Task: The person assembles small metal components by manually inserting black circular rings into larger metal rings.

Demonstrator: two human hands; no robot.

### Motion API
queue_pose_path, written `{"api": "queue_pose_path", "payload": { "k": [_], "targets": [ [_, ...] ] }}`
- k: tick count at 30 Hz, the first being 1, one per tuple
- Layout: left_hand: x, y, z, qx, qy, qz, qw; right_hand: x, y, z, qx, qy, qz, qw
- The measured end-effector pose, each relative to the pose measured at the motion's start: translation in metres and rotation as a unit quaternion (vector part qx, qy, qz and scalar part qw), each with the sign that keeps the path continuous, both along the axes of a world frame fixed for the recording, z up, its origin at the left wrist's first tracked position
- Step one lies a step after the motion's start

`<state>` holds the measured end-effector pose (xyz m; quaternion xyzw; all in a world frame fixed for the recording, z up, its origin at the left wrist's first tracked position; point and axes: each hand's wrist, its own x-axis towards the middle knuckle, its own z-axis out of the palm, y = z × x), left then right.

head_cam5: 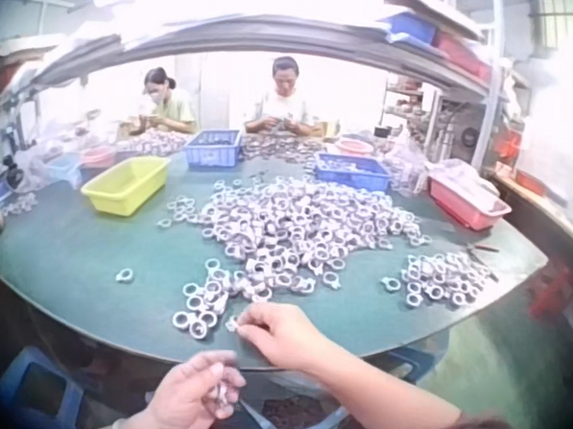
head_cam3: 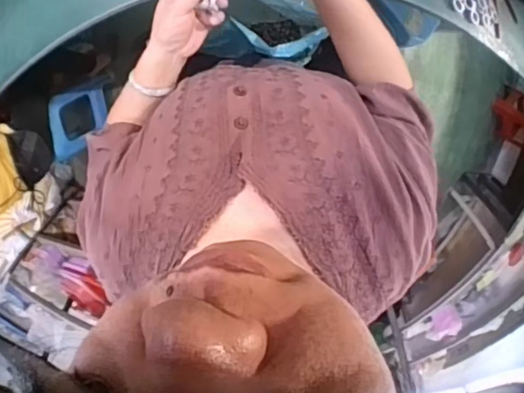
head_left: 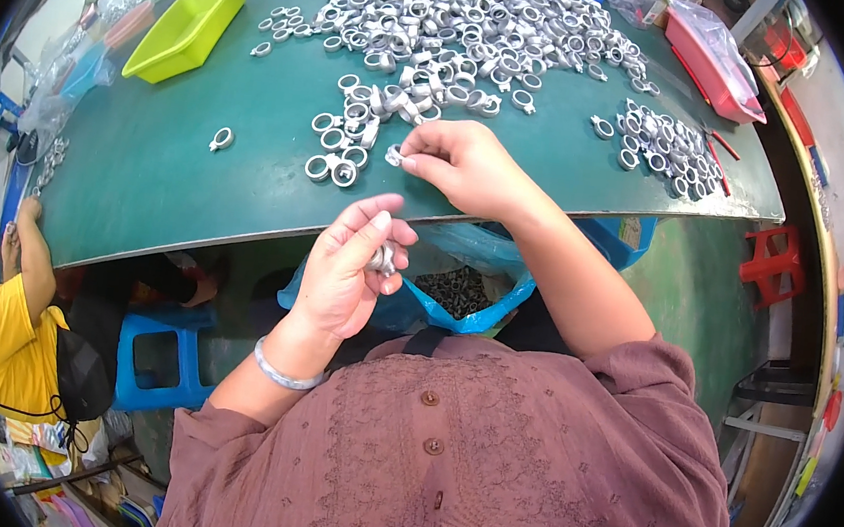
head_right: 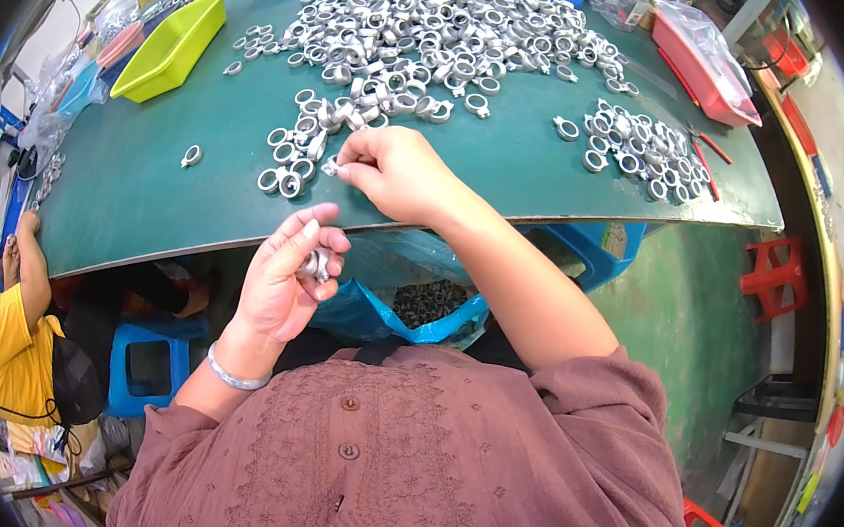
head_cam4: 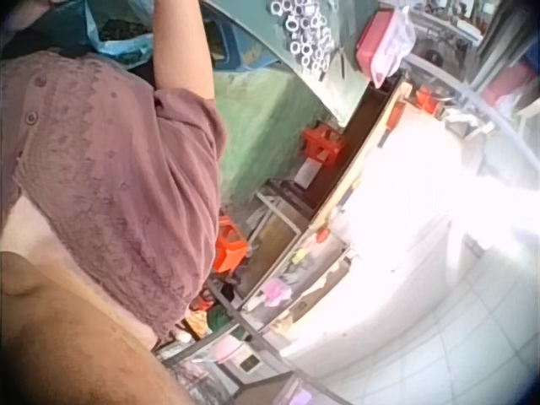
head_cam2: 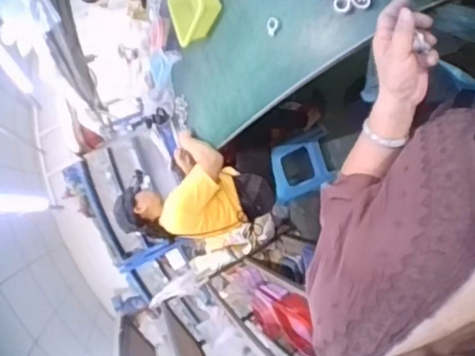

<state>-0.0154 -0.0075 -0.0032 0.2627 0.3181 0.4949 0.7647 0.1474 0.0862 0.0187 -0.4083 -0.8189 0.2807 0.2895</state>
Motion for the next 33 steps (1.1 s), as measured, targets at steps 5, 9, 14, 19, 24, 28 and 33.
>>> {"api": "queue_pose_path", "payload": {
  "k": [5,9,14,19,24,28,33],
  "targets": [
    [0.01,0.003,0.004,0.043,0.035,0.038,0.998,0.008,-0.037,0.004,-0.286,0.295,0.079,0.909],
    [0.016,0.004,0.004,0.069,0.037,0.035,0.996,0.013,-0.05,0.005,-0.297,0.342,0.087,0.887],
    [0.018,0.005,0.0,0.071,0.049,0.041,0.995,0.017,-0.06,0.008,-0.299,0.356,0.081,0.882],
    [0.017,0.003,-0.002,0.072,0.049,0.062,0.994,0.022,-0.062,0.009,-0.29,0.351,0.057,0.888],
    [0.016,0.003,0.002,0.06,0.04,0.036,0.997,0.028,-0.061,0.008,-0.284,0.342,0.026,0.895],
    [0.017,0.002,0.004,0.052,0.038,0.022,0.998,0.03,-0.061,0.006,-0.292,0.339,0.02,0.894],
    [0.016,0.003,0.004,0.055,0.03,0.01,0.998,0.031,-0.059,0.002,-0.298,0.347,0.021,0.889]
  ]
}}
